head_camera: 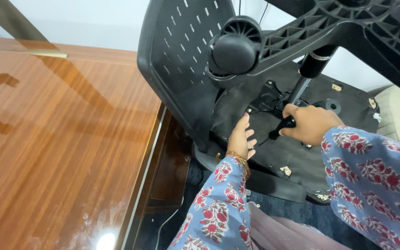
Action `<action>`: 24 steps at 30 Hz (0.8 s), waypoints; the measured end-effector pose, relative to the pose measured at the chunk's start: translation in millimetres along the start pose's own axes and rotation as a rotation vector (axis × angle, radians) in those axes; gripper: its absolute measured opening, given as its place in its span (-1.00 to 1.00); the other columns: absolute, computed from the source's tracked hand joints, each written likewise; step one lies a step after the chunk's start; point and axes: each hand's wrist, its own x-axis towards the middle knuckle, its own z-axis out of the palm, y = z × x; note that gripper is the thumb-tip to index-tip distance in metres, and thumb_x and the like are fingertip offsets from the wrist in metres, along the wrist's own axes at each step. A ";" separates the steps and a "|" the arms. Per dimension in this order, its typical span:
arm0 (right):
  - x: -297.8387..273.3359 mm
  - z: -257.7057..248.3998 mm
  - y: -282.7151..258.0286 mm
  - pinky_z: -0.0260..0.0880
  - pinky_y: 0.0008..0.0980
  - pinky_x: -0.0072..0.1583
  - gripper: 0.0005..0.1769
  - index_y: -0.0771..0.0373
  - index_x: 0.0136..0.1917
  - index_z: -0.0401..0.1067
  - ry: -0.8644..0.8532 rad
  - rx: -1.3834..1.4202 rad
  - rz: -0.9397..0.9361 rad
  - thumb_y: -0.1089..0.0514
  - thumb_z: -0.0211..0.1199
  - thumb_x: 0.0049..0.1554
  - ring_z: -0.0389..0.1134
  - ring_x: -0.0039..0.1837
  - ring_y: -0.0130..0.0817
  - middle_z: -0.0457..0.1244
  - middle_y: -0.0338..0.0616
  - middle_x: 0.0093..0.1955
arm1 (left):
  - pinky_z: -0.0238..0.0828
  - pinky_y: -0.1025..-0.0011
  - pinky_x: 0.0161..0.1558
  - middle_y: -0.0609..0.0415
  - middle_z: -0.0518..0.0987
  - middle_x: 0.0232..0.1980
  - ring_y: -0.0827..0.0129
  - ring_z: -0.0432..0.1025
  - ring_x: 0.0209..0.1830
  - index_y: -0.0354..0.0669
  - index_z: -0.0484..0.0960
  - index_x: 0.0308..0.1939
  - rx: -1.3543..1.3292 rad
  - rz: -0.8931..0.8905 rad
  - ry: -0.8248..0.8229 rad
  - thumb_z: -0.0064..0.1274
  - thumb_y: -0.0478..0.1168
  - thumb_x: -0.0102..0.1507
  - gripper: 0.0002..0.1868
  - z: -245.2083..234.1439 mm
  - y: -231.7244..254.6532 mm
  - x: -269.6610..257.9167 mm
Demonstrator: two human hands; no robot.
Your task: The person uses a screwdriver to tighten screws on the underside of an office chair base, securing the central gas lift and frame. The chair remains upside down throughout the clip.
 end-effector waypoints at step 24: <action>-20.2 71.7 30.2 0.39 -0.01 0.00 -0.43 0.22 0.32 0.29 0.345 0.475 -0.032 -0.08 0.30 0.15 0.45 -0.04 0.11 0.38 0.14 -0.18 | -0.05 -0.13 0.42 -0.10 0.20 0.59 -0.14 0.17 0.52 -0.01 0.12 0.57 -0.060 -0.097 0.003 -0.09 0.51 0.06 0.13 -1.0 -51.6 22.7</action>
